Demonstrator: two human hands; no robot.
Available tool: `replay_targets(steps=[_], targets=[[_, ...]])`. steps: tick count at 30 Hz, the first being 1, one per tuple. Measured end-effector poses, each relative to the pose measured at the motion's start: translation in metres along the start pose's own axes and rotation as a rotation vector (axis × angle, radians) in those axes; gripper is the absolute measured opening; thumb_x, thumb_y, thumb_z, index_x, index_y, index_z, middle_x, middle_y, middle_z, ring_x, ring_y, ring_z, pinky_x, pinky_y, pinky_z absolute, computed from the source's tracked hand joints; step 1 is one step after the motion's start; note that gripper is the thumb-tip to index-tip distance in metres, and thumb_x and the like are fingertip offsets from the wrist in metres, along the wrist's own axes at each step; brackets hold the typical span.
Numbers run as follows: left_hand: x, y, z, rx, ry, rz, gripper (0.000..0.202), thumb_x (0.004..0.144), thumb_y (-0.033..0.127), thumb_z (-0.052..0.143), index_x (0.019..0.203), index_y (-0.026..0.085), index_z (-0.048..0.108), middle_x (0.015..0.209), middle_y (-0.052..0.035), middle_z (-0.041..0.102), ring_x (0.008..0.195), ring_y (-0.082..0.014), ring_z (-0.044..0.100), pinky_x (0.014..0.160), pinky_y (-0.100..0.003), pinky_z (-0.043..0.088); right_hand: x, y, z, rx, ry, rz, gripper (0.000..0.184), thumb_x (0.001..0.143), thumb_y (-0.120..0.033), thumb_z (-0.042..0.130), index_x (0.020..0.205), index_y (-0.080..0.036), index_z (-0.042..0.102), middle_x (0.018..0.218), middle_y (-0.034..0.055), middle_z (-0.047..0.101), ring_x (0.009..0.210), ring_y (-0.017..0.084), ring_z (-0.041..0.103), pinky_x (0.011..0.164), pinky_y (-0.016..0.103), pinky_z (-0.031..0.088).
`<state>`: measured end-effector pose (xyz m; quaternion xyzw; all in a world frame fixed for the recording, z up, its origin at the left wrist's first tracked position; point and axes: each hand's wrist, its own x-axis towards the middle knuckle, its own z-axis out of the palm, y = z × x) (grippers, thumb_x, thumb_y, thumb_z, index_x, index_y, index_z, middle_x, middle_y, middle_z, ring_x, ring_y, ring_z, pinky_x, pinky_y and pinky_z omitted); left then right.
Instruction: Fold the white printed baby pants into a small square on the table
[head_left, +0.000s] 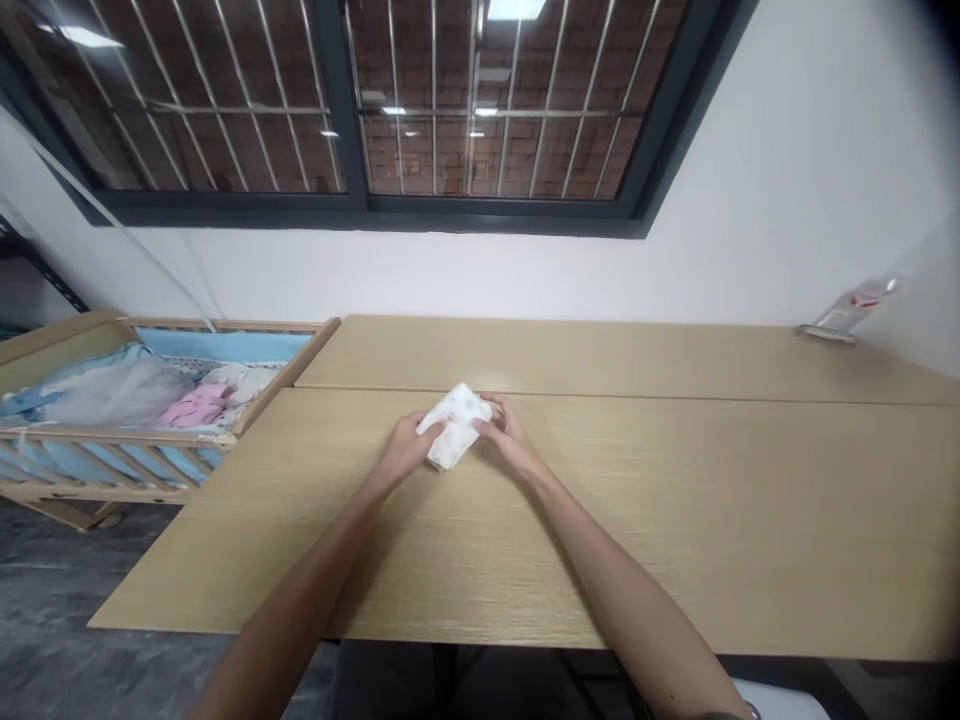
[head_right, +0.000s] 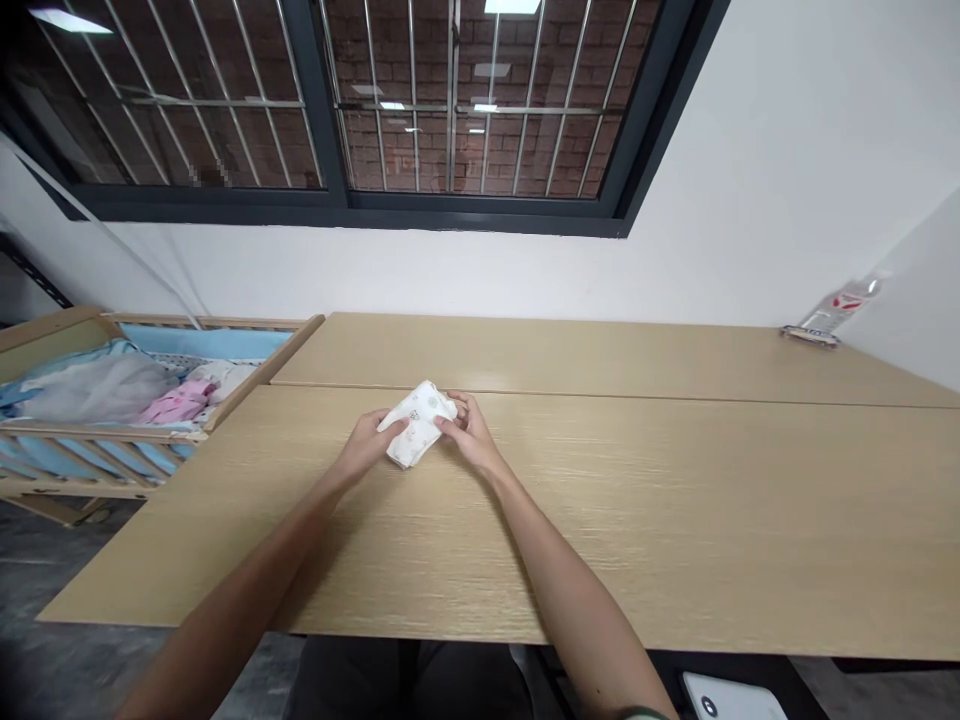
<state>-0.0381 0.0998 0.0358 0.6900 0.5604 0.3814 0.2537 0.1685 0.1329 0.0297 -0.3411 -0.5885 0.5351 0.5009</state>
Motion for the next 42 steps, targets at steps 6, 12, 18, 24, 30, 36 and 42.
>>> replay_targets(steps=[6,12,18,24,30,36,42], targets=[[-0.003,-0.001,0.009,-0.057,-0.180,-0.059,0.031,0.094,0.036,0.053,0.109,0.013,0.066,0.102,-0.0106,0.078,0.082,-0.0209,0.074,0.067,-0.028,0.056,-0.001,0.006,-0.005,-0.076,0.246,0.146,0.071,0.069,-0.048,0.083,0.123,-0.025,0.044,0.080,-0.0011,0.069,0.079,0.023,0.068,0.076,0.038,0.055],[-0.016,0.007,0.004,0.202,-0.178,-0.118,0.049,0.081,0.035,0.071,0.124,0.017,0.059,0.121,-0.0153,0.071,0.107,-0.0318,0.069,0.087,-0.038,0.054,0.002,0.028,-0.008,-0.300,0.248,0.054,0.056,0.072,-0.046,0.078,0.113,-0.023,0.049,0.094,0.0051,0.071,0.083,0.022,0.070,0.080,0.040,0.056],[-0.024,0.028,0.001,0.493,-0.090,-0.180,0.044,0.090,0.041,0.062,0.124,0.015,0.057,0.115,-0.0206,0.069,0.113,-0.0392,0.063,0.097,-0.051,0.047,0.002,0.026,-0.006,-0.488,0.220,-0.037,0.032,0.087,-0.045,0.063,0.107,-0.020,0.059,0.103,0.0103,0.073,0.091,0.023,0.070,0.088,0.042,0.055],[-0.058,0.054,0.040,0.655,-0.070,0.212,0.051,0.096,0.035,0.050,0.138,0.006,0.051,0.147,-0.0261,0.050,0.135,-0.0373,0.049,0.112,-0.049,0.038,-0.016,-0.014,0.003,-0.596,-0.071,-0.273,0.052,0.102,-0.055,0.041,0.139,-0.024,0.059,0.147,0.0100,0.056,0.138,0.027,0.050,0.119,0.049,0.033],[-0.099,0.055,0.092,0.548,-0.137,0.205,0.077,0.091,0.057,0.053,0.140,-0.003,0.054,0.146,-0.0342,0.048,0.145,-0.0496,0.033,0.118,-0.063,0.025,-0.034,-0.029,0.022,-0.649,-0.535,-0.286,0.053,0.104,-0.059,0.032,0.143,-0.034,0.057,0.151,-0.0017,0.053,0.149,0.025,0.035,0.127,0.050,0.019],[-0.099,0.051,0.093,0.581,-0.112,0.257,0.078,0.093,0.059,0.047,0.144,0.000,0.051,0.145,-0.0318,0.051,0.145,-0.0492,0.033,0.114,-0.068,0.026,-0.020,-0.007,0.010,-0.661,-0.560,-0.173,0.047,0.101,-0.060,0.043,0.140,-0.039,0.059,0.150,-0.0061,0.052,0.148,0.023,0.037,0.127,0.048,0.020],[-0.099,0.047,0.099,0.638,-0.114,0.240,0.090,0.092,0.061,0.046,0.145,-0.011,0.042,0.152,-0.0392,0.035,0.145,-0.0552,0.028,0.112,-0.065,0.031,0.012,0.007,-0.007,-0.759,-0.513,-0.131,0.054,0.103,-0.063,0.033,0.149,-0.039,0.048,0.161,-0.0065,0.036,0.155,0.021,0.020,0.129,0.049,0.006]])
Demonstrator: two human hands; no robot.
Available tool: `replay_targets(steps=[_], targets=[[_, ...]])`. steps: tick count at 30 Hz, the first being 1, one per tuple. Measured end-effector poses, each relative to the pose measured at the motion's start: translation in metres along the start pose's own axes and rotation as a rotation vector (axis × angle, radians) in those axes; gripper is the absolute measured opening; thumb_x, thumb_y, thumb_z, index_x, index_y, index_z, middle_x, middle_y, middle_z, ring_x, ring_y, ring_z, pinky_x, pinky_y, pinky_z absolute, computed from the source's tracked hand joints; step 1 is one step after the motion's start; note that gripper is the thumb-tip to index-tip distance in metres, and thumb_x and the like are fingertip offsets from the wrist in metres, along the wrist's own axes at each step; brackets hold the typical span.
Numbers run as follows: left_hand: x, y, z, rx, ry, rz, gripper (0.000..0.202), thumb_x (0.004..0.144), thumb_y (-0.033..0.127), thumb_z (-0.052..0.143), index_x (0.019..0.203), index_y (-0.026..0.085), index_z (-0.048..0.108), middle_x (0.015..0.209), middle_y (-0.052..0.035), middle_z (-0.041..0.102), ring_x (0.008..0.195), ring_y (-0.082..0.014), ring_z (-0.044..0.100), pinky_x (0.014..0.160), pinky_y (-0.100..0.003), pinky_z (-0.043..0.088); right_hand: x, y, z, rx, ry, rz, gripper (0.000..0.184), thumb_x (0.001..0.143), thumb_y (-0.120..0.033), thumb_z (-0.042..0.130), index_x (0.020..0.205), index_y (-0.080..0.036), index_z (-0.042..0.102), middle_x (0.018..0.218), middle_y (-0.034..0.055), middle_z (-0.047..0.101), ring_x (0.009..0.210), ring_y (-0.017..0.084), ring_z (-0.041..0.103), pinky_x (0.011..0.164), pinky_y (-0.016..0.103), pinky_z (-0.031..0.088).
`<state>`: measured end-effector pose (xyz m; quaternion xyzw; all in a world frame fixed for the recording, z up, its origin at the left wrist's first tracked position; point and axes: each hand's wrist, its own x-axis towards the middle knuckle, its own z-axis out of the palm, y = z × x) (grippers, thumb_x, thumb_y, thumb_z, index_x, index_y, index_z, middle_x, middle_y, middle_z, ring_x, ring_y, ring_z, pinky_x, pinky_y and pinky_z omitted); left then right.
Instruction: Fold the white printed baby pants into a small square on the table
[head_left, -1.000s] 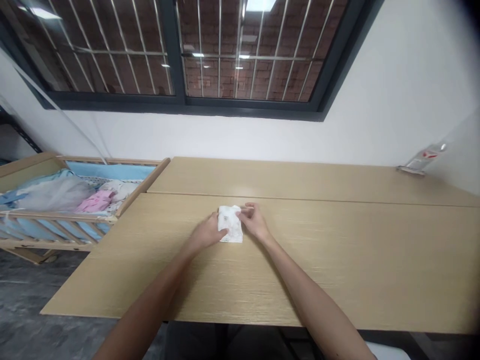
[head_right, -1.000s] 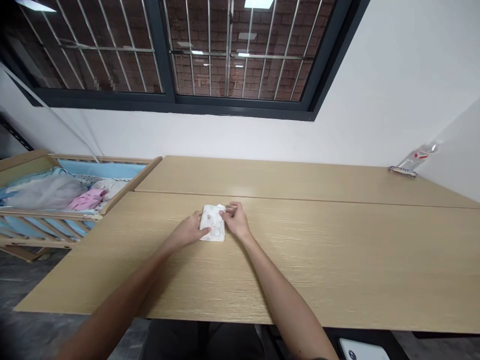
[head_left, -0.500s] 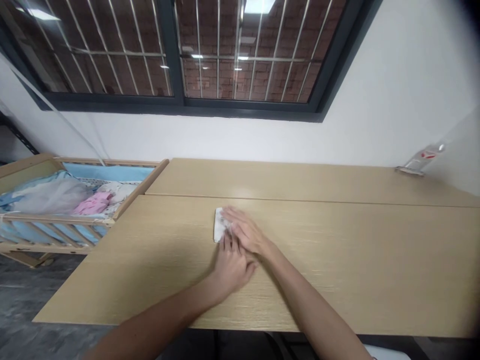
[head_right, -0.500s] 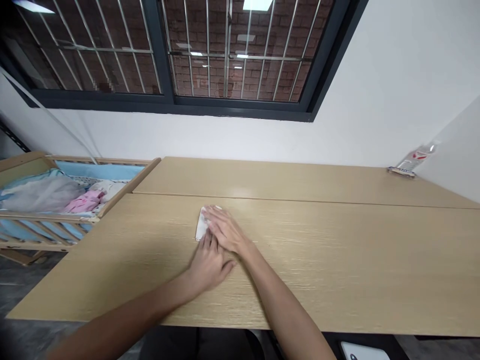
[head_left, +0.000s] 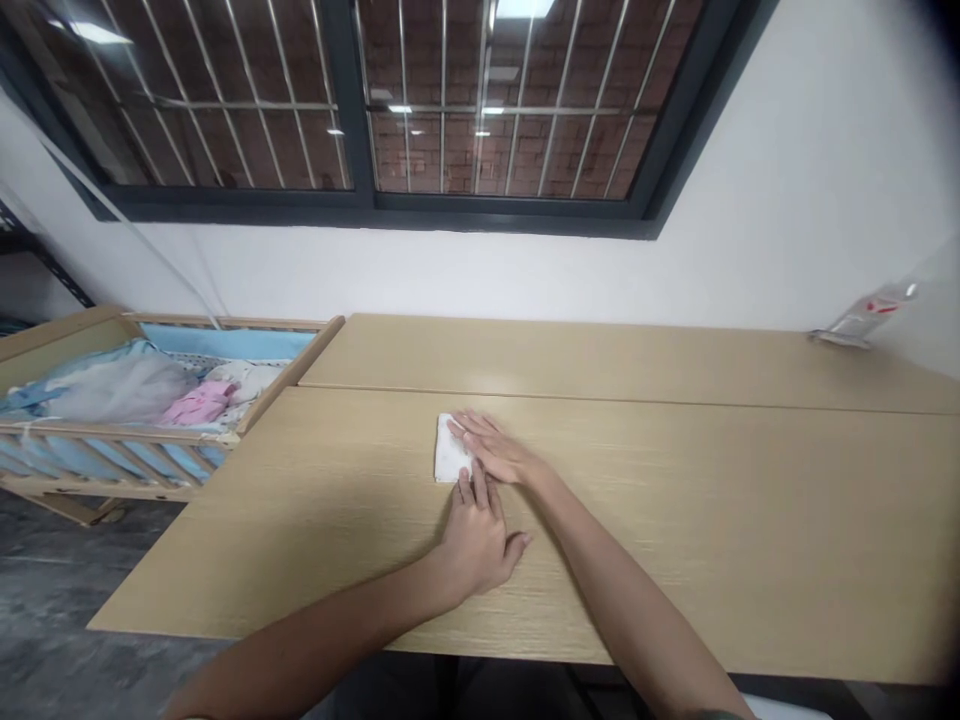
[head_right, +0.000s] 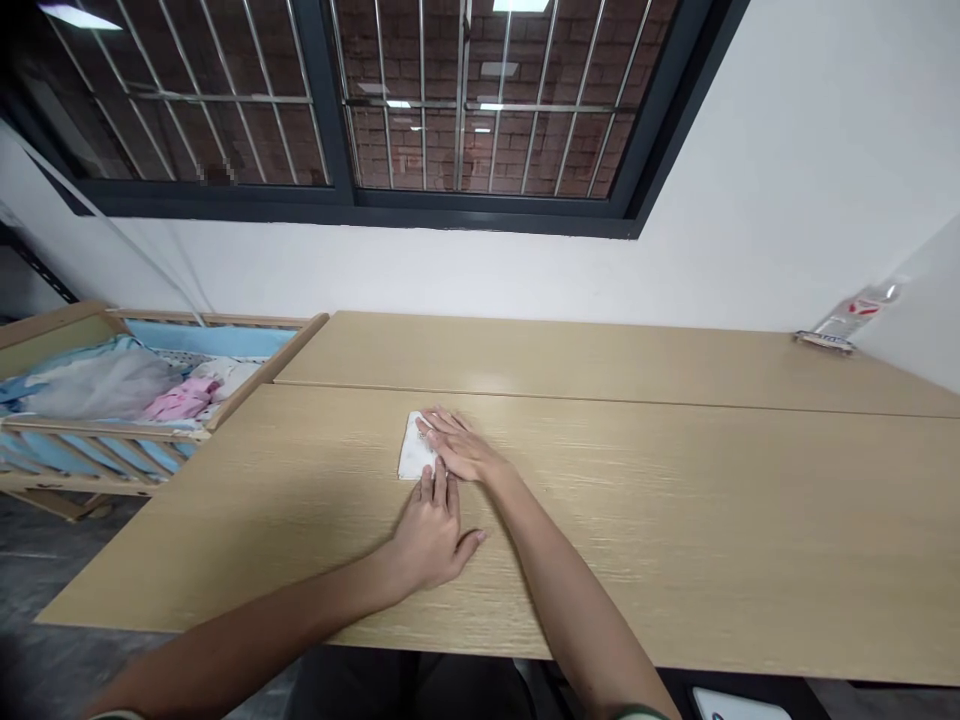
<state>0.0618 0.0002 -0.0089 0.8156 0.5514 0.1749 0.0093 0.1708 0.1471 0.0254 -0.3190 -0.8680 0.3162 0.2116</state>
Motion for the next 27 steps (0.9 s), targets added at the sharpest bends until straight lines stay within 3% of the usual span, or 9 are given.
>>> replay_targets(steps=[6,10,14,17,20,23,27], targets=[[0.001,-0.001,0.001,-0.028,0.024,-0.015,0.088,0.089,0.060,0.048,0.147,-0.005,0.042,0.154,-0.0375,0.033,0.144,-0.0559,0.030,0.109,-0.068,0.032,0.006,0.009,0.004,-0.074,0.060,0.038,0.060,0.105,-0.061,0.026,0.157,-0.035,0.034,0.165,-0.0028,0.028,0.156,0.020,0.016,0.128,0.046,0.006],[0.005,-0.002,-0.009,-0.034,-0.005,-0.022,0.083,0.088,0.059,0.052,0.143,-0.004,0.048,0.153,-0.0369,0.037,0.140,-0.0552,0.037,0.107,-0.063,0.037,0.007,0.019,0.010,-0.120,0.119,0.081,0.068,0.103,-0.065,0.023,0.160,-0.028,0.030,0.166,0.0029,0.025,0.156,0.022,0.016,0.128,0.047,0.008],[0.018,-0.015,-0.034,-0.029,0.016,-0.004,0.054,0.094,0.050,0.048,0.128,0.011,0.061,0.137,-0.0258,0.057,0.118,-0.0406,0.060,0.094,-0.052,0.048,0.006,0.029,0.013,-0.099,0.205,0.090,0.078,0.100,-0.070,0.021,0.162,-0.023,0.024,0.168,0.0065,0.019,0.156,0.024,0.014,0.128,0.048,0.010],[0.031,-0.037,-0.053,-0.008,0.103,-0.030,0.036,0.097,0.046,0.046,0.110,0.018,0.065,0.113,-0.0161,0.066,0.102,-0.0310,0.063,0.090,-0.044,0.048,0.004,0.030,0.011,-0.011,0.323,0.112,0.082,0.098,-0.073,0.019,0.162,-0.022,0.022,0.169,0.0075,0.017,0.156,0.024,0.013,0.128,0.047,0.010],[0.042,-0.063,-0.060,0.035,0.145,-0.170,0.030,0.098,0.041,0.045,0.103,0.017,0.063,0.104,-0.0156,0.065,0.101,-0.0306,0.061,0.089,-0.042,0.046,0.001,0.025,0.009,0.064,0.395,0.157,0.082,0.099,-0.072,0.017,0.161,-0.019,0.026,0.167,0.0104,0.023,0.155,0.023,0.019,0.128,0.046,0.011],[0.049,-0.086,-0.058,0.093,0.089,-0.335,0.034,0.099,0.041,0.043,0.101,0.015,0.063,0.102,-0.0178,0.067,0.099,-0.0317,0.062,0.087,-0.042,0.045,0.000,0.021,0.007,0.100,0.462,0.168,0.076,0.100,-0.070,0.020,0.155,-0.021,0.039,0.162,0.0117,0.037,0.151,0.024,0.029,0.126,0.048,0.017],[0.054,-0.107,-0.050,0.107,0.048,-0.401,0.034,0.099,0.036,0.040,0.094,0.015,0.066,0.099,-0.0180,0.070,0.096,-0.0303,0.064,0.085,-0.039,0.043,0.001,0.022,0.008,0.183,0.621,0.171,0.067,0.100,-0.069,0.023,0.136,-0.024,0.058,0.140,0.0110,0.058,0.135,0.026,0.049,0.118,0.048,0.031]])
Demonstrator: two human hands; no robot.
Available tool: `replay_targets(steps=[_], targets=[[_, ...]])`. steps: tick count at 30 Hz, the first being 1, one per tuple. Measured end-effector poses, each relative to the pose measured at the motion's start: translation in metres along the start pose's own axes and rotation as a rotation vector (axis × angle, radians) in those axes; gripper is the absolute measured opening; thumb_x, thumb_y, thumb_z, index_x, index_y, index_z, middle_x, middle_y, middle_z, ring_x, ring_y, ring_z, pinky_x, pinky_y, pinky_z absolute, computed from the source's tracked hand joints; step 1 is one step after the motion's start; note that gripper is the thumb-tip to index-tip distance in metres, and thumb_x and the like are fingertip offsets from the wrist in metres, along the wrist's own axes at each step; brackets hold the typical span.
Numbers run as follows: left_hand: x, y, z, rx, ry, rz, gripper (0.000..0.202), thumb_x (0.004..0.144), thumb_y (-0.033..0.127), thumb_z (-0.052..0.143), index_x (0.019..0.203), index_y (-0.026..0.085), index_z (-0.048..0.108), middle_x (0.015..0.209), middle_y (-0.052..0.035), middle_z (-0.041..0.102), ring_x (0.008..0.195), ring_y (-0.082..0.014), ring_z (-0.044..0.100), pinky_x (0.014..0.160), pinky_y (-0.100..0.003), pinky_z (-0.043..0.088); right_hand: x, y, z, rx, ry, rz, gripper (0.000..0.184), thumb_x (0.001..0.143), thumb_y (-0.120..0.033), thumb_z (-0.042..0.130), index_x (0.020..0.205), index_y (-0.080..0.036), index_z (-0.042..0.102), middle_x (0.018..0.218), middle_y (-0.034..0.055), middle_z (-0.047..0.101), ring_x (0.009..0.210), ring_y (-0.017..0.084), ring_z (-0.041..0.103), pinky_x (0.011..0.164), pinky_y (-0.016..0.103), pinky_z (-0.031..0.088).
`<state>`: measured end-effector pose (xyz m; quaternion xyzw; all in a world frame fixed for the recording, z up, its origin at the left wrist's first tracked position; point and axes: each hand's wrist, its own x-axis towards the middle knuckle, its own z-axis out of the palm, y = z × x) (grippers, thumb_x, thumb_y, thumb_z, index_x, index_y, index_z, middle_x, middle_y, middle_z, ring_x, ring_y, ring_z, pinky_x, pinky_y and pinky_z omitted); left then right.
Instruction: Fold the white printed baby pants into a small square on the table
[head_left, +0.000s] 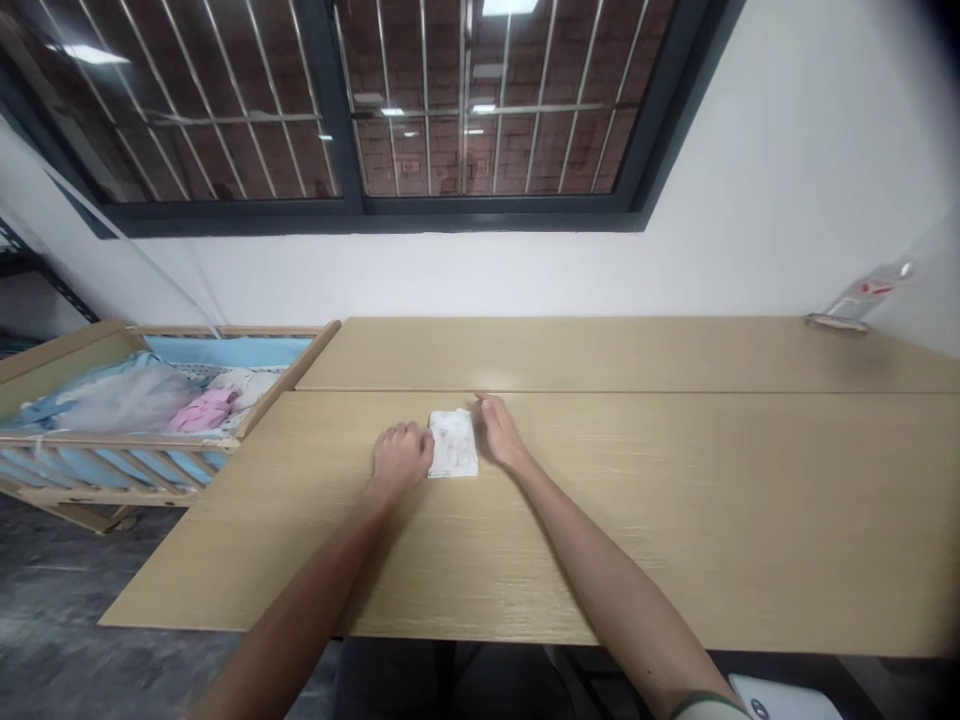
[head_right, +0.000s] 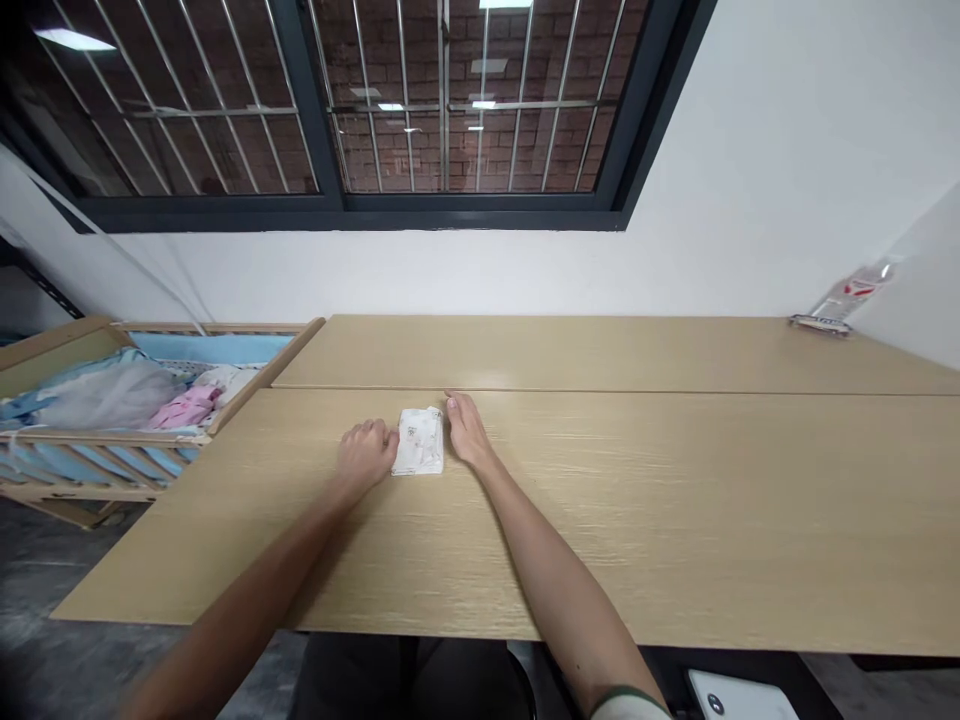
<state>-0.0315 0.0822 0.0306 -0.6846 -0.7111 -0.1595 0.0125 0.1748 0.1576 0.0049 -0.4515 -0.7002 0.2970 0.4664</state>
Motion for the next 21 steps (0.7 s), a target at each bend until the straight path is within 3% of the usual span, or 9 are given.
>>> replay_targets(steps=[5,10,14,21], targets=[[0.008,-0.014,0.006,-0.049,-0.052,-0.023,0.034,0.099,0.029,0.037,0.089,0.019,0.068,0.096,-0.0133,0.073,0.089,-0.0251,0.066,0.076,-0.033,0.041,0.002,0.005,0.006,0.092,0.135,0.084,0.054,0.100,-0.062,0.030,0.112,-0.023,0.066,0.119,0.0091,0.066,0.119,0.025,0.057,0.110,0.044,0.040],[0.007,-0.020,0.008,-0.098,-0.096,-0.051,0.037,0.100,0.031,0.034,0.092,0.020,0.069,0.096,-0.0109,0.075,0.088,-0.0229,0.067,0.072,-0.029,0.039,-0.004,0.002,0.017,0.095,0.083,0.091,0.037,0.098,-0.049,0.041,0.100,-0.022,0.066,0.106,0.0079,0.068,0.107,0.023,0.060,0.101,0.038,0.044],[0.007,-0.020,0.010,-0.132,-0.115,-0.054,0.036,0.099,0.030,0.036,0.090,0.021,0.069,0.097,-0.0101,0.076,0.090,-0.0227,0.067,0.073,-0.028,0.040,-0.012,0.000,0.019,0.027,0.043,0.071,0.031,0.094,-0.037,0.047,0.112,-0.020,0.067,0.112,0.0096,0.065,0.106,0.023,0.059,0.102,0.038,0.045],[0.005,-0.017,0.014,-0.139,-0.113,-0.042,0.034,0.098,0.033,0.039,0.091,0.020,0.070,0.099,-0.0126,0.076,0.090,-0.0248,0.069,0.074,-0.030,0.042,-0.018,-0.005,0.017,-0.176,-0.096,0.115,0.053,0.092,-0.038,0.056,0.142,-0.021,0.055,0.126,0.0128,0.055,0.115,0.026,0.058,0.106,0.040,0.041]])
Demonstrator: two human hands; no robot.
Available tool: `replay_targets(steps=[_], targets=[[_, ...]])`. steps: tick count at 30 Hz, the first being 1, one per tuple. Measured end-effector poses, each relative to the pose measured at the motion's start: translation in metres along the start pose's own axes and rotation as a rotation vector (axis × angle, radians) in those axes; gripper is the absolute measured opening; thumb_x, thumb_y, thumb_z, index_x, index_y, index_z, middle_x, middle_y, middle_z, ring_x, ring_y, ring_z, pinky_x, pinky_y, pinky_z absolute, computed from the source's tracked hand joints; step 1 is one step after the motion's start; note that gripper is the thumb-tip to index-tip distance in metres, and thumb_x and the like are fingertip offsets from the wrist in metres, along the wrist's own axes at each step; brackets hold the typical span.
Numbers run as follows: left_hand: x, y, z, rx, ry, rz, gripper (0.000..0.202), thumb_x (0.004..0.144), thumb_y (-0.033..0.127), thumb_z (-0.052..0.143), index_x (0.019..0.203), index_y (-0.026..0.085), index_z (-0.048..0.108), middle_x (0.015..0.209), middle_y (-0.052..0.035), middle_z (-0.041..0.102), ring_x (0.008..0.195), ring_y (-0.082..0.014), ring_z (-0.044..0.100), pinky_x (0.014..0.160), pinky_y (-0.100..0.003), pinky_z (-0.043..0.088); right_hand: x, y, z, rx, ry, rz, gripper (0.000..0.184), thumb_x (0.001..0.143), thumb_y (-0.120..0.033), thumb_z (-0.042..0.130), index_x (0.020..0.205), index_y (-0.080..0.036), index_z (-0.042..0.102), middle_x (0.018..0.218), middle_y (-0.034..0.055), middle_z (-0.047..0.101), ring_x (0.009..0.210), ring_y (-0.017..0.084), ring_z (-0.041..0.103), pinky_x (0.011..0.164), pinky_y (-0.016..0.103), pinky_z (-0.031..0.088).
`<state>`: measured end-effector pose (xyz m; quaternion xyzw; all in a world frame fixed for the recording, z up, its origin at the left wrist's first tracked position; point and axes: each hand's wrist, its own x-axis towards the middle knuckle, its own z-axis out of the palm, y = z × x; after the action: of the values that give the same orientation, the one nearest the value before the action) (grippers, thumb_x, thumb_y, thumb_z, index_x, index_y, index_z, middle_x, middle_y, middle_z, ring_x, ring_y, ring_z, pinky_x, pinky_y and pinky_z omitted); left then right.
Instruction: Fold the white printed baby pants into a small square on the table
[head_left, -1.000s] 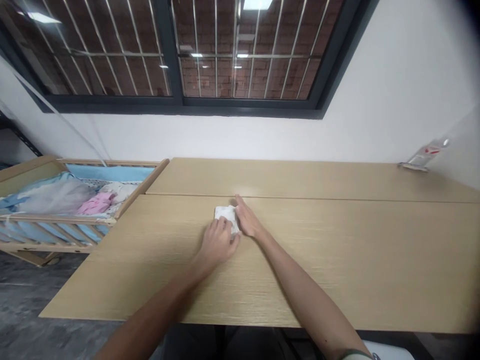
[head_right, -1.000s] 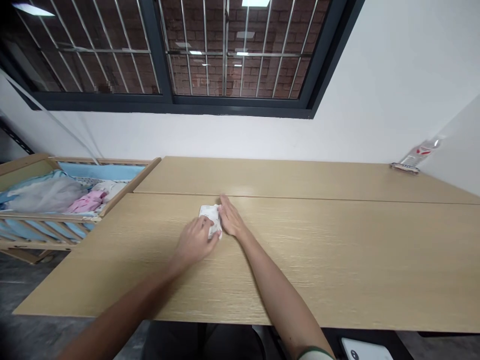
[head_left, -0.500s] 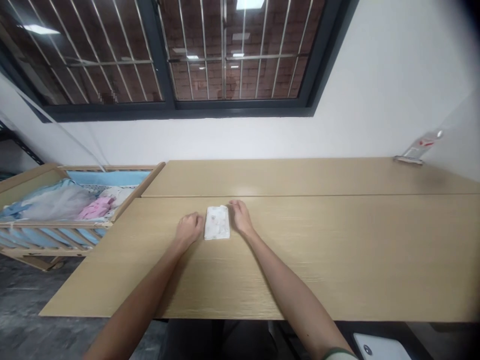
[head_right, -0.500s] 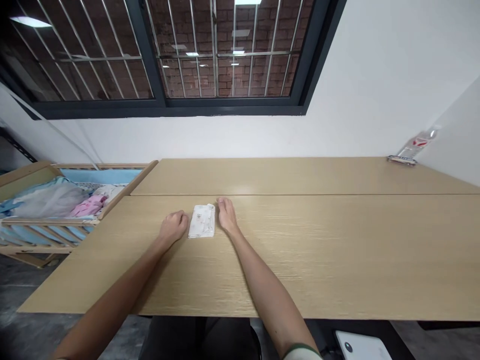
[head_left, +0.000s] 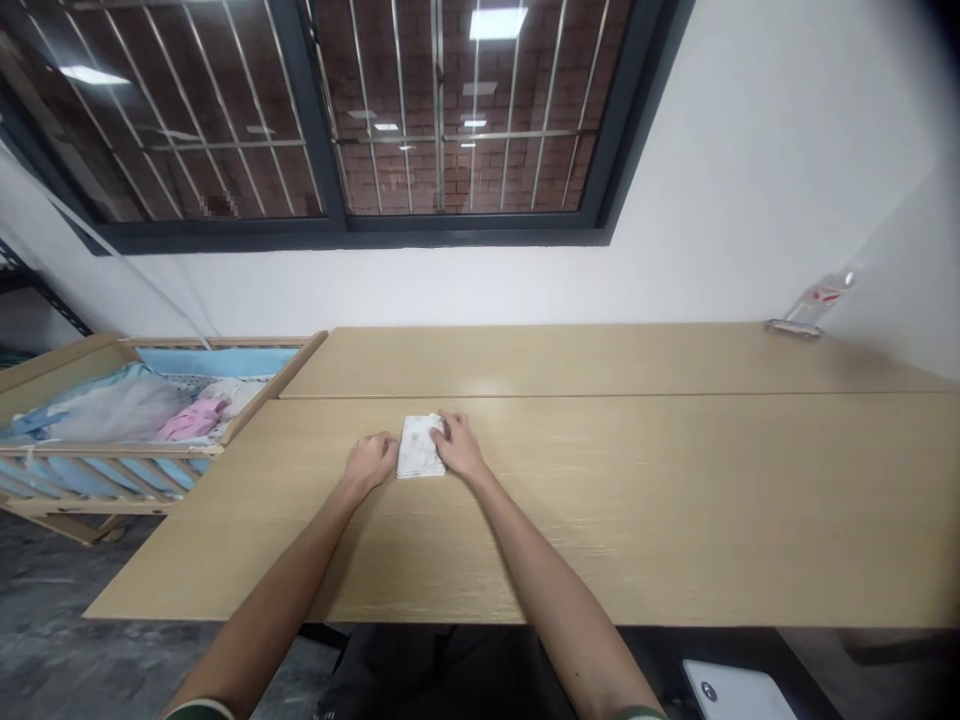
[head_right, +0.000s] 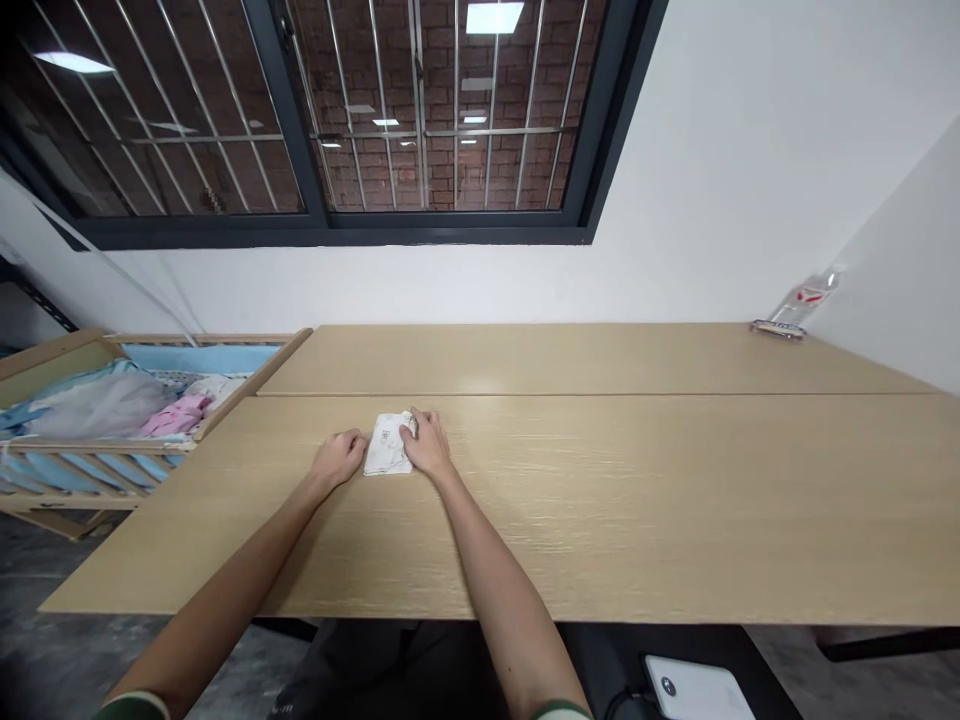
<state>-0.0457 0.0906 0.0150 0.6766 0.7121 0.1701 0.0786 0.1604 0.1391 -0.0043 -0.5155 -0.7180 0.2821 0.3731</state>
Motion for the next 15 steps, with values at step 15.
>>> replay_targets(steps=[15], targets=[[-0.034,0.002,-0.007,-0.232,0.020,0.218,0.025,0.098,0.036,0.044,0.086,0.020,0.058,0.079,-0.0071,0.068,0.077,-0.0224,0.065,0.073,-0.032,0.045,-0.016,-0.016,0.014,0.338,0.100,0.053,0.036,0.071,-0.024,0.072,0.105,-0.020,0.062,0.100,0.0023,0.061,0.093,0.018,0.057,0.089,0.032,0.047]])
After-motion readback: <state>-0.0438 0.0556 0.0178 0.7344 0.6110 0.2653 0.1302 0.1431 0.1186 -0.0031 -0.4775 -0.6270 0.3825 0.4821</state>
